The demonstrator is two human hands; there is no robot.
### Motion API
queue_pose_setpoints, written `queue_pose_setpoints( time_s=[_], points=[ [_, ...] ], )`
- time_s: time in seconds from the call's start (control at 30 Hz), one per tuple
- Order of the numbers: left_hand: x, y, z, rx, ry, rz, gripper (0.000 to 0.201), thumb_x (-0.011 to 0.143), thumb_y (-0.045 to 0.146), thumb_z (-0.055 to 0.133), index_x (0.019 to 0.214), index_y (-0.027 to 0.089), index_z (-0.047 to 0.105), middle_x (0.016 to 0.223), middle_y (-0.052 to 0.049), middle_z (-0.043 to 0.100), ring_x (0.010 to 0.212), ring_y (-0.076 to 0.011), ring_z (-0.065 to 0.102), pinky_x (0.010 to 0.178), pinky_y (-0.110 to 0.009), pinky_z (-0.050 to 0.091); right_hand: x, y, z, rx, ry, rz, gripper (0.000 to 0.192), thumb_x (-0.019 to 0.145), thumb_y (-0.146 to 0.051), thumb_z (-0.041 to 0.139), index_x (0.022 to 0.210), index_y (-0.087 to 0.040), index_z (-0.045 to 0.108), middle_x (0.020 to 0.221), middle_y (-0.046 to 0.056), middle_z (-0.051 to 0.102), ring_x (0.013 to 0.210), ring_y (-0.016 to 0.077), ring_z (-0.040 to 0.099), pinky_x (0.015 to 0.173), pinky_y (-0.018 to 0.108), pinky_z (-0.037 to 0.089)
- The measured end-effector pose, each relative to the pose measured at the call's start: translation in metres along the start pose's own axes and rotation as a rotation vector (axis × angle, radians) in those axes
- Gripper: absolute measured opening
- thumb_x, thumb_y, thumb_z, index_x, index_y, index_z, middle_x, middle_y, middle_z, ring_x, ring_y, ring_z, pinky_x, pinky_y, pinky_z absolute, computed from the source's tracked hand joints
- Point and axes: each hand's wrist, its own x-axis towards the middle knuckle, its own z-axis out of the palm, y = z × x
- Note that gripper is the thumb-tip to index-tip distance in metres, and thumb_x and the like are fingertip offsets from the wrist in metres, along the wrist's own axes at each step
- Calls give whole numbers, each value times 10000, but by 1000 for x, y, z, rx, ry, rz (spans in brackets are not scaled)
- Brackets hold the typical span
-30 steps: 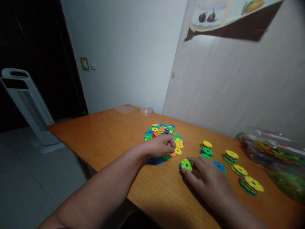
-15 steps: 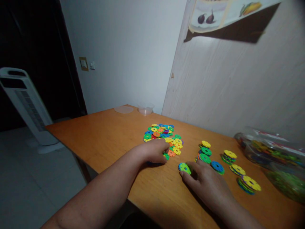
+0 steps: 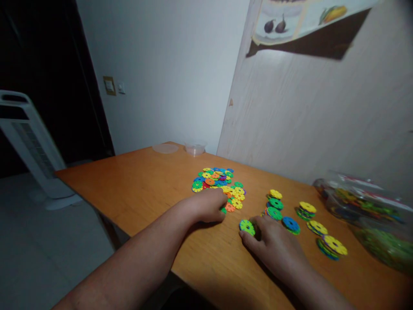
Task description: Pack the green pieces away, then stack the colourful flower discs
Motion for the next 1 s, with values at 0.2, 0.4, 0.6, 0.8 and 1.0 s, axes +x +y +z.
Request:
queue_pose_setpoints(
  time_s=[0.2, 0.4, 0.6, 0.8, 1.0],
  points=[
    [0, -1, 0, -24, 44, 9, 214, 767, 276, 574, 890, 186, 724, 934, -96, 721, 786, -219, 623, 617, -285, 403, -3, -6, -3, -56, 2, 85, 230, 828, -434, 571, 766, -213, 596, 804, 73, 669, 710, 204, 585, 588, 311, 217],
    [3, 0, -1, -77, 81, 10, 230, 805, 252, 536, 896, 194, 739, 922, -86, 740, 807, -213, 639, 637, -281, 392, -9, -6, -6, -24, -6, 138, 218, 789, -432, 581, 767, -216, 586, 791, 72, 671, 698, 202, 582, 576, 313, 195],
    [7, -3, 0, -27, 187, 6, 239, 854, 277, 494, 808, 188, 710, 844, -77, 721, 736, -198, 605, 601, -288, 344, -9, -7, -7, -14, -14, 158, 237, 796, -451, 566, 740, -220, 572, 751, 62, 666, 642, 180, 547, 551, 305, 180],
    [14, -3, 7, -135, 301, 19, 252, 903, 255, 438, 804, 185, 658, 831, -48, 698, 744, -171, 591, 649, -266, 376, -11, -4, -7, 7, -34, 151, 207, 802, -411, 565, 743, -215, 590, 730, 60, 670, 624, 162, 536, 548, 302, 183],
    [18, 7, 17, -284, 237, 48, 233, 844, 176, 479, 948, 184, 688, 980, -53, 722, 853, -178, 623, 711, -252, 427, -12, -3, -8, -9, -49, 158, 222, 799, -440, 576, 764, -221, 598, 741, 54, 675, 623, 164, 538, 546, 297, 189]
  ],
)
